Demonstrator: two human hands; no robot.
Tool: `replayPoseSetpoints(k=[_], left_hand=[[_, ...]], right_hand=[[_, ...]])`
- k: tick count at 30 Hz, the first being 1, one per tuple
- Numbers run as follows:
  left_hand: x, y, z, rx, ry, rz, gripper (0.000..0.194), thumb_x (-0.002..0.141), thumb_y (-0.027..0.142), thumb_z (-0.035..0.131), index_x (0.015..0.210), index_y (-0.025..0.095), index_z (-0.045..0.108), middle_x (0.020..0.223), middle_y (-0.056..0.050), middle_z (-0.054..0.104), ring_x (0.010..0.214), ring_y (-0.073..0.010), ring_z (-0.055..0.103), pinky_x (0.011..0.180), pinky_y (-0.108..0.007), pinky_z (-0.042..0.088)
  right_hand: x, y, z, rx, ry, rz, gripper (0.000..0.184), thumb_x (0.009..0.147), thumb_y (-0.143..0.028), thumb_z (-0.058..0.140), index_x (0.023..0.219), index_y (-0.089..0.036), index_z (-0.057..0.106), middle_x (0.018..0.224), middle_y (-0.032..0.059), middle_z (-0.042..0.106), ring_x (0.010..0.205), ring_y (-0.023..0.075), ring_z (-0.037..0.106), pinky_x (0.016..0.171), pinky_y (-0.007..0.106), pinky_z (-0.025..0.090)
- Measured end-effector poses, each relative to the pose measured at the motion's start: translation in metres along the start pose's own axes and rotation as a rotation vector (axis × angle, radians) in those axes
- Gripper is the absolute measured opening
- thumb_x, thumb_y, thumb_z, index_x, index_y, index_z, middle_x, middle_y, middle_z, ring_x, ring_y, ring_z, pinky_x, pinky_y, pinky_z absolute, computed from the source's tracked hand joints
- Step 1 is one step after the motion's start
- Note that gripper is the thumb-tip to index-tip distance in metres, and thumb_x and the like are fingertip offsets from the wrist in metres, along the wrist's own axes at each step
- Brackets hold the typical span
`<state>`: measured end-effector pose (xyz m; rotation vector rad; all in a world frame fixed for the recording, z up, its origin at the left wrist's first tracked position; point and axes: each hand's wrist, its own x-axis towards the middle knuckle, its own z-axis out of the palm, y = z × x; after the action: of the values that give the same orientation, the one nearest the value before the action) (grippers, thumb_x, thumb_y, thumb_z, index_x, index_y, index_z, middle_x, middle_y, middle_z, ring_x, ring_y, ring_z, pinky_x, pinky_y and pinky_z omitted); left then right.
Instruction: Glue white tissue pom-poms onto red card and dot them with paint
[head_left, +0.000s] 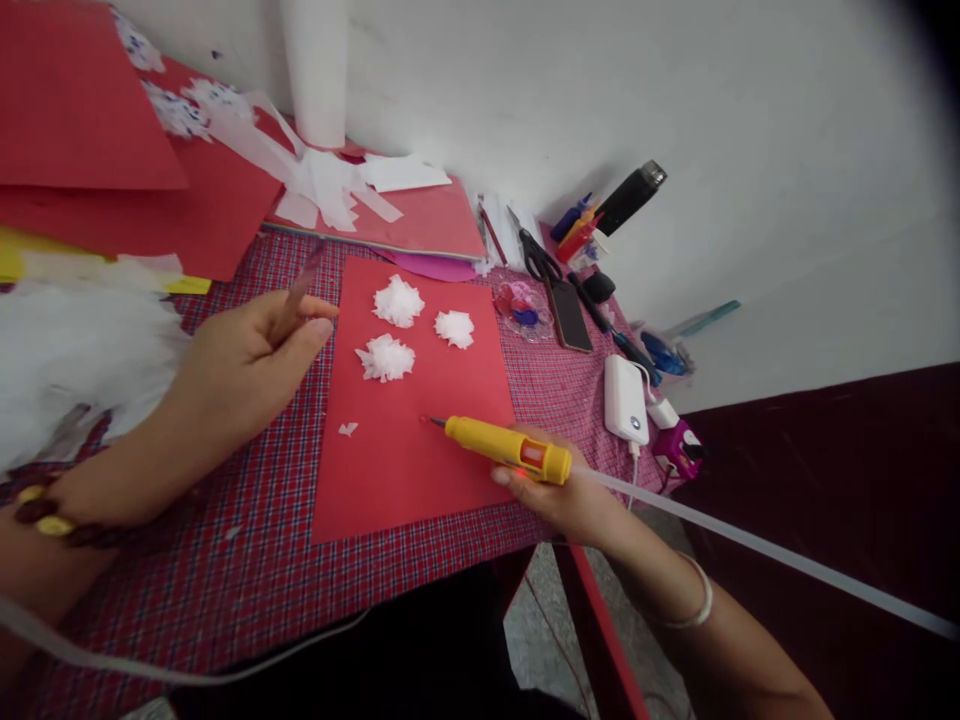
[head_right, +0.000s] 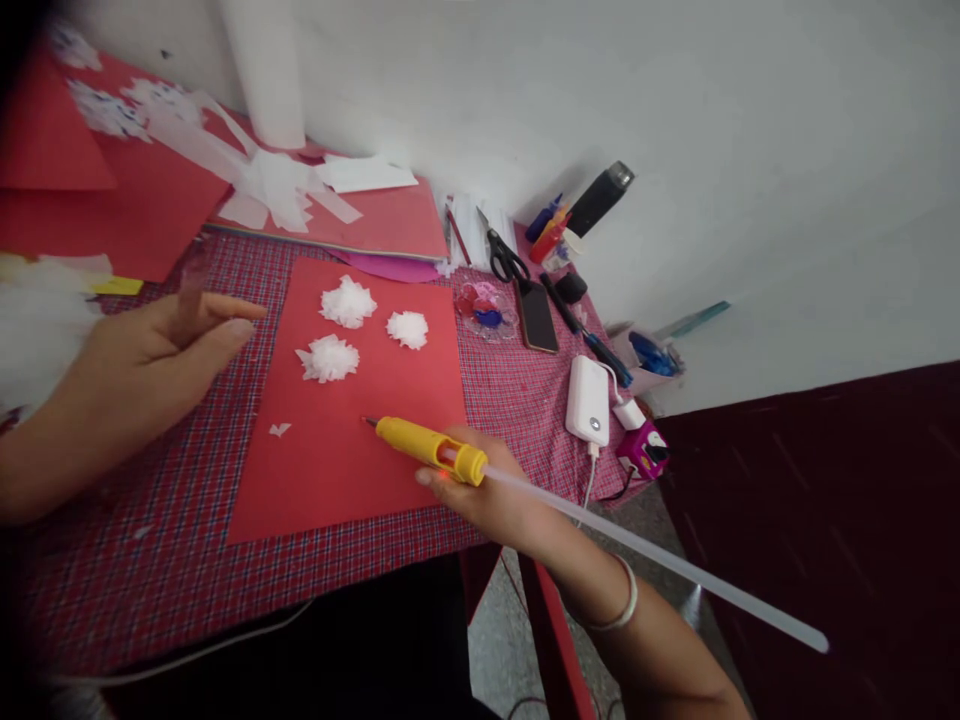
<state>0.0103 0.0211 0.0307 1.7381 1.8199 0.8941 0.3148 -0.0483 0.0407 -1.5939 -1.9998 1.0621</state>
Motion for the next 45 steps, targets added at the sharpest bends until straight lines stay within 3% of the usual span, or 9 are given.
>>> replayPoseSetpoints(k=[4,9,16,21,35,45], left_hand=[[0.002,-0.008,0.005,0.017,-0.031,0.047,0.036,0.089,0.044,0.045,0.106,0.021,0.068,0.065,0.005,0.054,0.062,-0.0132,0.051,0.062,-0.026,0.036],[0.001,-0.002,0.005,0.006,-0.034,-0.064,0.040,0.086,0.049,0.044,0.104,0.023,0.070,0.057,0.006,0.048,0.054,-0.0131,0.045,0.058,-0.026,0.035],[-0.001,0.005,-0.001,0.047,-0.098,-0.130,0.037,0.090,0.042,0.046,0.112,0.022,0.068,0.080,0.002,0.065,0.072,-0.0154,0.056,0.070,-0.027,0.039],[0.000,0.002,-0.001,0.072,-0.098,-0.126,0.036,0.091,0.043,0.046,0.111,0.023,0.068,0.067,0.004,0.059,0.064,-0.0153,0.053,0.065,-0.027,0.038],[0.001,0.004,-0.001,0.093,-0.080,-0.133,0.036,0.087,0.043,0.048,0.109,0.023,0.070,0.083,0.001,0.068,0.072,-0.0177,0.058,0.069,-0.029,0.039],[0.001,0.004,0.000,0.113,-0.085,-0.130,0.036,0.087,0.044,0.048,0.107,0.024,0.070,0.084,0.000,0.069,0.074,-0.0194,0.060,0.070,-0.031,0.040]], right_hand=[[0.006,-0.002,0.000,0.021,-0.007,0.024,0.023,0.082,-0.042,0.064,0.077,-0.021,0.057,0.066,-0.0027,0.050,0.057,0.0115,0.045,0.051,0.028,0.036],[0.013,-0.005,0.001,-0.013,0.001,0.001,0.028,0.081,-0.046,0.064,0.072,-0.021,0.054,0.064,-0.0025,0.049,0.055,0.0121,0.045,0.050,0.029,0.034],[0.015,-0.006,0.000,-0.021,-0.029,0.030,0.026,0.081,-0.044,0.066,0.074,-0.021,0.055,0.064,-0.0015,0.051,0.055,0.0124,0.044,0.051,0.030,0.034],[0.013,-0.002,0.001,-0.067,-0.043,-0.011,0.027,0.082,-0.041,0.065,0.072,-0.021,0.051,0.066,-0.0016,0.050,0.057,0.0117,0.044,0.052,0.028,0.035],[0.000,0.002,-0.005,-0.007,-0.059,0.096,0.031,0.081,-0.045,0.066,0.072,-0.021,0.048,0.064,-0.0022,0.047,0.056,0.0111,0.042,0.049,0.027,0.034],[-0.002,-0.004,-0.005,-0.002,-0.098,0.028,0.024,0.084,-0.041,0.064,0.079,-0.021,0.053,0.072,0.0003,0.056,0.062,0.0125,0.049,0.057,0.028,0.041]])
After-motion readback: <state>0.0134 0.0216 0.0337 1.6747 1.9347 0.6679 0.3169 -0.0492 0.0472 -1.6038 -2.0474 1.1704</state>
